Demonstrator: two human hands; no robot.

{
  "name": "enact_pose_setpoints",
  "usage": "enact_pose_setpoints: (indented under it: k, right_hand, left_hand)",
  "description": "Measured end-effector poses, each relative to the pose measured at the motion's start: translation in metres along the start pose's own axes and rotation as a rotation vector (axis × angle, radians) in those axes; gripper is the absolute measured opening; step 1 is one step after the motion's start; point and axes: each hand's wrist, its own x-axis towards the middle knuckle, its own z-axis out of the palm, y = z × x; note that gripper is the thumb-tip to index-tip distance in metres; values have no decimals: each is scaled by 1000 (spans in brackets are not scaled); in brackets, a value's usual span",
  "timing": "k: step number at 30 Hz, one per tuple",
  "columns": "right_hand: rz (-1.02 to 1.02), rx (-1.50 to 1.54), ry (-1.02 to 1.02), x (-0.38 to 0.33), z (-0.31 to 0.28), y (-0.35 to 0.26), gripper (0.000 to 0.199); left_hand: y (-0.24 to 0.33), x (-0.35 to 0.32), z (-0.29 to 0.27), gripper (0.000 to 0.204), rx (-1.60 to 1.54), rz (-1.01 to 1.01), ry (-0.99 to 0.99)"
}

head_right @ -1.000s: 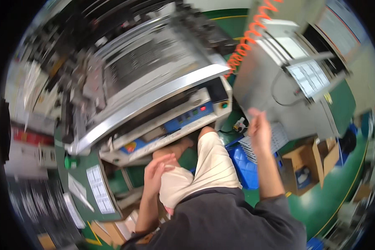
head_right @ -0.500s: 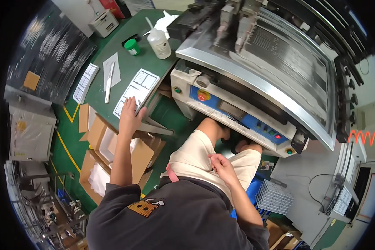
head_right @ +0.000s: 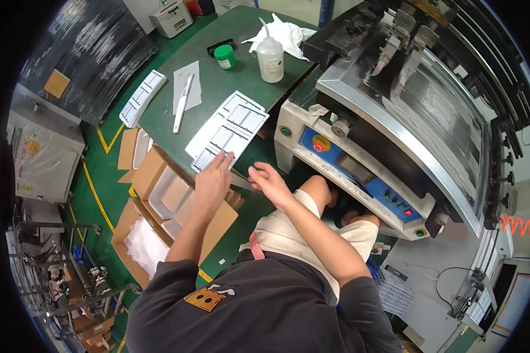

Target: Operating a machine to process or inspect sheets of electronic components in a production environment.

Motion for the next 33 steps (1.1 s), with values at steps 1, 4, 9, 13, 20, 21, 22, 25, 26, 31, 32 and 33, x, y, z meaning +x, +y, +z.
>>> enact_pose_setpoints:
  k: [1, 4, 9, 13, 20, 21, 22, 25, 26, 31, 32, 33]
  right_hand:
    - [48, 156, 76, 9, 12, -4, 40]
    - [34, 306, 61, 30, 38, -4, 38]
    - [-132, 210, 151, 32, 20, 19, 33]
    - [-108, 143, 181, -12, -8, 13, 30]
    - [-274, 133, 163, -80, -19, -31, 36]
    - [-272, 145, 170, -85, -20, -35, 36]
    - [-268, 158, 176, -90, -21, -38, 37]
    - [-238, 132, 196, -100, -28, -34, 37]
    - [-226, 93, 205, -102, -29, -33, 37]
    - [-146, 85, 208, -123, -44, -21, 36]
    - [-115, 88, 177, -128, -44, -19, 36]
    - [-96, 117, 213, -132, -43, -19, 37]
  left_hand:
    - [4, -5, -3, 44, -60, -11, 0]
    - [13, -22, -7, 43, -120, -8, 35]
    - [19, -40, -22, 41, -359, -1, 8]
    - [8, -28, -21, 36, -515, -85, 197]
    - [12, -18, 13, 22, -1454, -282, -282]
    - [15, -19, 13, 21, -1422, -244, -312]
    - [18, -20, 10, 21, -1388, -208, -342]
    - [12, -19, -6, 18, -1300, -454, -148]
    - [-10, -19, 0, 18, -1217, -453, 78]
    - [-216, -108, 21, 24, -617, -806, 602]
    - [-255, -158, 21, 25, -445, -874, 694]
    - [-287, -211, 19, 26, -267, -934, 779]
